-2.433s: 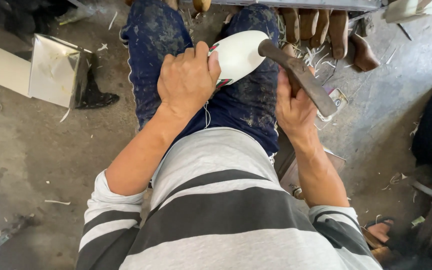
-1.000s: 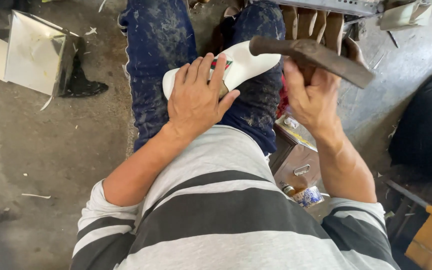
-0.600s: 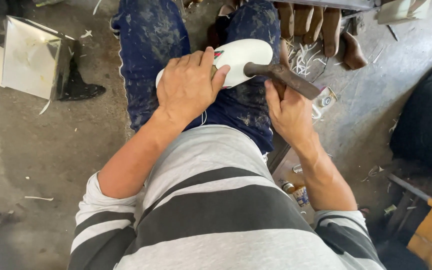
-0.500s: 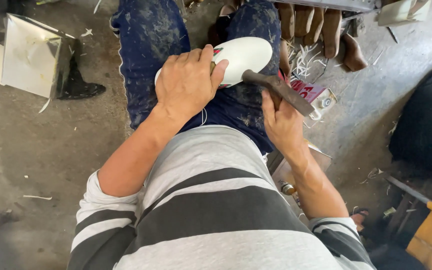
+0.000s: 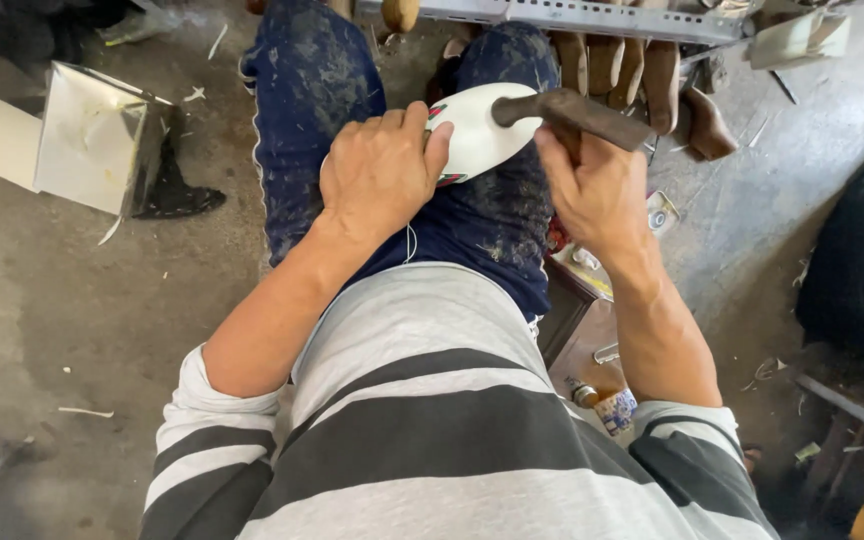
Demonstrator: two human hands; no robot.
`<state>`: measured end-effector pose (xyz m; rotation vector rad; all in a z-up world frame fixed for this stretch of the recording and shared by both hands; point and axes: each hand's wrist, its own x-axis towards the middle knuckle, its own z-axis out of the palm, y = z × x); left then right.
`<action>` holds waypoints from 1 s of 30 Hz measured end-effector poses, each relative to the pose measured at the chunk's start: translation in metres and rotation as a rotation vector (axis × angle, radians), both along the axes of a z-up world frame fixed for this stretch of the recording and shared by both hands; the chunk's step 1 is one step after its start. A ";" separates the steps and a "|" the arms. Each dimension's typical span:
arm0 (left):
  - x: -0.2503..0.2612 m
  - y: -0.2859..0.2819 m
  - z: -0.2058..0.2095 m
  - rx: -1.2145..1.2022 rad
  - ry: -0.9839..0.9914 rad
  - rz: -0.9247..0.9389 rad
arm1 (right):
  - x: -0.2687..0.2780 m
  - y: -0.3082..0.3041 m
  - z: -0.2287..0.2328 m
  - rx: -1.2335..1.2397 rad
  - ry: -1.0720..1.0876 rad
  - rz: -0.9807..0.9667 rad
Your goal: The person sits on the floor and uses a hammer to repeatedly strike the heel and sole of a white shoe held on their lap. They briefly pick up a yellow sanding sheet before resuming hammering.
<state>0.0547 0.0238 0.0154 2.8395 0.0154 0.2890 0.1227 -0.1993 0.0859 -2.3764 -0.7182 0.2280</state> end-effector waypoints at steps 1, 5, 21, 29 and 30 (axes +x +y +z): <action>-0.002 -0.001 0.000 0.004 -0.013 -0.005 | 0.002 0.004 0.011 0.122 0.046 -0.016; -0.005 0.000 0.003 0.035 -0.006 0.000 | 0.007 0.003 -0.007 0.137 0.000 -0.036; 0.008 0.011 0.001 -0.024 0.167 0.025 | -0.053 -0.008 -0.038 -0.088 0.148 -0.231; 0.033 0.032 0.029 -0.303 0.469 0.028 | -0.088 -0.023 -0.055 0.015 0.024 -0.243; 0.033 0.032 0.032 -0.343 0.510 0.032 | -0.086 -0.028 -0.052 0.012 0.067 -0.308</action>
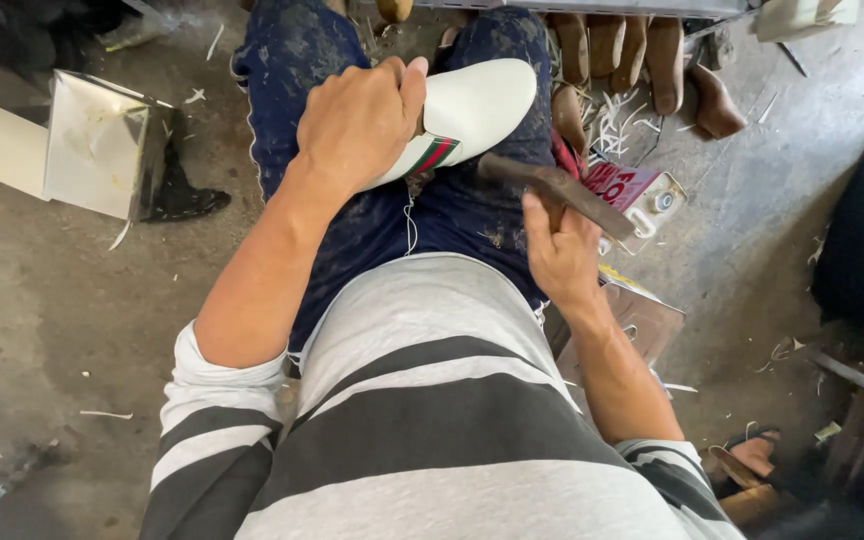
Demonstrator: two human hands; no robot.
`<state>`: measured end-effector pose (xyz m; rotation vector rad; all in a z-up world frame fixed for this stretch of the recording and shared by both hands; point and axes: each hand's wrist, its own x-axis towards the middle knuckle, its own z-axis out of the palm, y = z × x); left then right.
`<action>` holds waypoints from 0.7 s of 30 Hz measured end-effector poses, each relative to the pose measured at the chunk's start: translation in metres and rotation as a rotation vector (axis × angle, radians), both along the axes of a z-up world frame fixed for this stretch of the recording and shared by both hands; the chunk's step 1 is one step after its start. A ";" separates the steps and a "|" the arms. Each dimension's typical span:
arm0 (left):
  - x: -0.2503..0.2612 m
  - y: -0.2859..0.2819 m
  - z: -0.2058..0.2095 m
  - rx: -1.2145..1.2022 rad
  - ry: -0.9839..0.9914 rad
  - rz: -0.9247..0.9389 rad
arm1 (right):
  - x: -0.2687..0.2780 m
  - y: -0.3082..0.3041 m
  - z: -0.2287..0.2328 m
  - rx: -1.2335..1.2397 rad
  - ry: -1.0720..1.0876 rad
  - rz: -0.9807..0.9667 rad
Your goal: The person sits on the floor and uses a hammer to repeatedly strike the heel and sole of a white shoe held on their lap. They briefly pick up a yellow sanding sheet before resuming hammering.
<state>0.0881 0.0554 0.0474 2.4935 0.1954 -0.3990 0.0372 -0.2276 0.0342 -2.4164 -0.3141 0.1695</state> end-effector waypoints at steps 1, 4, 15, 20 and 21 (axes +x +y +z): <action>0.001 0.000 0.003 -0.039 0.042 0.007 | 0.003 -0.005 0.003 0.001 0.044 -0.065; -0.013 -0.017 -0.020 0.177 -0.198 -0.019 | 0.025 0.004 0.031 0.163 -0.135 -0.031; -0.037 -0.034 -0.043 0.416 -0.524 0.049 | 0.060 0.014 0.011 0.097 -0.237 0.196; -0.032 -0.033 -0.040 0.425 -0.516 0.020 | 0.063 0.016 0.020 -0.109 -0.229 0.210; -0.031 -0.033 -0.040 0.422 -0.535 0.023 | 0.061 0.016 0.020 0.039 -0.241 0.136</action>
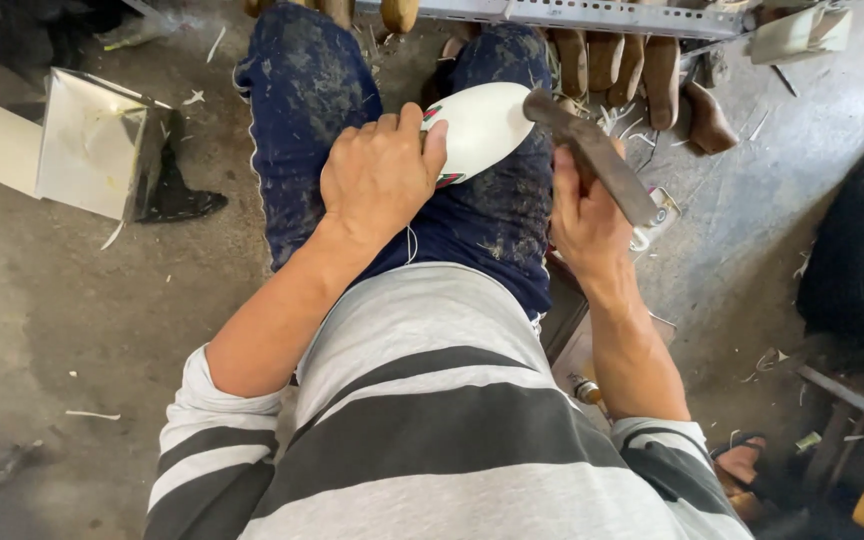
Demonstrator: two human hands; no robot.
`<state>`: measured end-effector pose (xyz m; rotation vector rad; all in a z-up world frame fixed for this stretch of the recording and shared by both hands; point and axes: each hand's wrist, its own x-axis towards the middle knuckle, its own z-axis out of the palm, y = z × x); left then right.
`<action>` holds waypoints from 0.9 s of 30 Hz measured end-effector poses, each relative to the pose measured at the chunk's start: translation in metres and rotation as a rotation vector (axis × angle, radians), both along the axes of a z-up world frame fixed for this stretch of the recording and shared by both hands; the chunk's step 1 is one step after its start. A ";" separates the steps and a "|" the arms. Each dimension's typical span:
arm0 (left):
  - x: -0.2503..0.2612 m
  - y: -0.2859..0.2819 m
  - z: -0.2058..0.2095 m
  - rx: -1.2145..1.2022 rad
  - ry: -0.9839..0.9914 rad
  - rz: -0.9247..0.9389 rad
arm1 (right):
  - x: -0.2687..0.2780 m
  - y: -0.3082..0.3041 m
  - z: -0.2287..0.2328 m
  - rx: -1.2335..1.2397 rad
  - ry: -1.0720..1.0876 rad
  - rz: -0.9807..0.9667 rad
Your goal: The person sits on the floor and uses a hammer to repeatedly strike the heel and sole of a white shoe held on their lap. They briefly pick up a yellow sanding sheet before resuming hammering.
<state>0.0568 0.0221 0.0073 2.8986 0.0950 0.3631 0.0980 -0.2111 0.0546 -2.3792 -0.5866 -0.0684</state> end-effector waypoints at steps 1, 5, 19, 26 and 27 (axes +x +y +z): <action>-0.003 -0.001 0.000 -0.003 -0.012 0.003 | -0.004 0.000 0.000 0.155 0.008 -0.052; -0.008 0.002 0.018 -0.013 -0.035 -0.026 | -0.011 -0.016 -0.018 -0.212 0.034 -0.047; -0.035 -0.036 -0.117 -2.356 -0.017 0.132 | -0.083 -0.038 -0.043 -0.251 0.902 -0.170; 0.002 0.002 -0.056 -2.164 -0.444 -0.425 | -0.101 -0.061 -0.051 -0.336 0.776 -0.159; 0.007 0.005 -0.027 -2.415 -0.317 -0.357 | -0.097 -0.064 -0.062 -0.298 0.771 -0.196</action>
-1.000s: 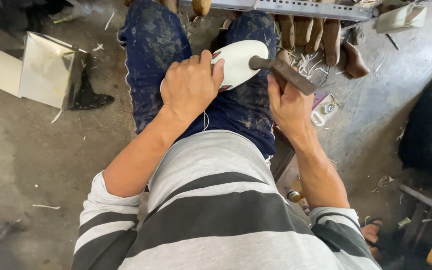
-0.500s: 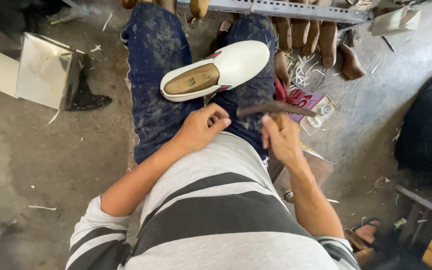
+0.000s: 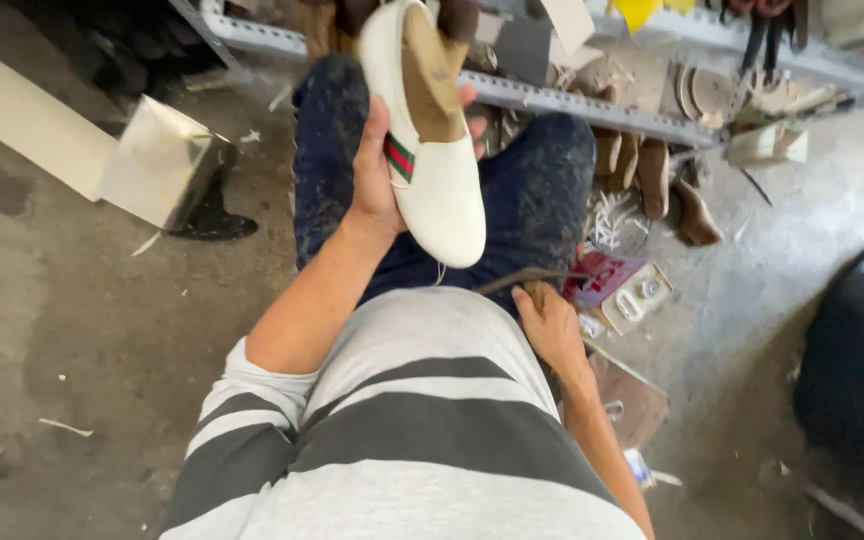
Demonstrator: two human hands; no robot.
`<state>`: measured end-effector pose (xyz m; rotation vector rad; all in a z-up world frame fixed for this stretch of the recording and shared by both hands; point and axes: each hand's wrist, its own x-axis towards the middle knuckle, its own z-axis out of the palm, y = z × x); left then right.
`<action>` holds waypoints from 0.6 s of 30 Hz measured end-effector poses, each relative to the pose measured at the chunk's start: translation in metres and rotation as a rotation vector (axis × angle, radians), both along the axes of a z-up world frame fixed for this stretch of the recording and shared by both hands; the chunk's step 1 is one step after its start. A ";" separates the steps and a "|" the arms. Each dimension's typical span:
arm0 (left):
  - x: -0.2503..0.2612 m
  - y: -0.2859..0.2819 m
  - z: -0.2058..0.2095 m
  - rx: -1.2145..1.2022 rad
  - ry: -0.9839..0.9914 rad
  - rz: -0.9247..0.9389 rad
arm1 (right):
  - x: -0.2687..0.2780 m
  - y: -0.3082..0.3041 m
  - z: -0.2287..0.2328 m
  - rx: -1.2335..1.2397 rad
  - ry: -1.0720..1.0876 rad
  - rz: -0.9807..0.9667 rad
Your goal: The person sits on the floor and uses a hammer to repeatedly strike the heel and sole of a white shoe held on their lap. They briefly pick up a yellow sanding sheet before resuming hammering.
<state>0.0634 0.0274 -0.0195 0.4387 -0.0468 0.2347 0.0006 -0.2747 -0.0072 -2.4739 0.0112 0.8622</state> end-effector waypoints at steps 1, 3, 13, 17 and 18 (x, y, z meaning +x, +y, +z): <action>0.006 0.003 0.030 -0.211 0.090 -0.126 | 0.007 -0.002 -0.011 0.022 -0.013 -0.045; 0.007 0.003 0.013 -0.321 0.133 -0.173 | 0.014 -0.001 -0.016 0.117 -0.009 -0.105; 0.007 -0.003 -0.024 -0.616 0.306 -0.294 | 0.035 -0.018 -0.059 0.371 0.054 -0.277; 0.007 -0.004 -0.029 -0.639 0.330 -0.315 | 0.038 -0.015 -0.054 0.381 0.073 -0.291; 0.006 -0.003 -0.028 -0.648 0.331 -0.320 | 0.038 -0.013 -0.052 0.394 0.069 -0.287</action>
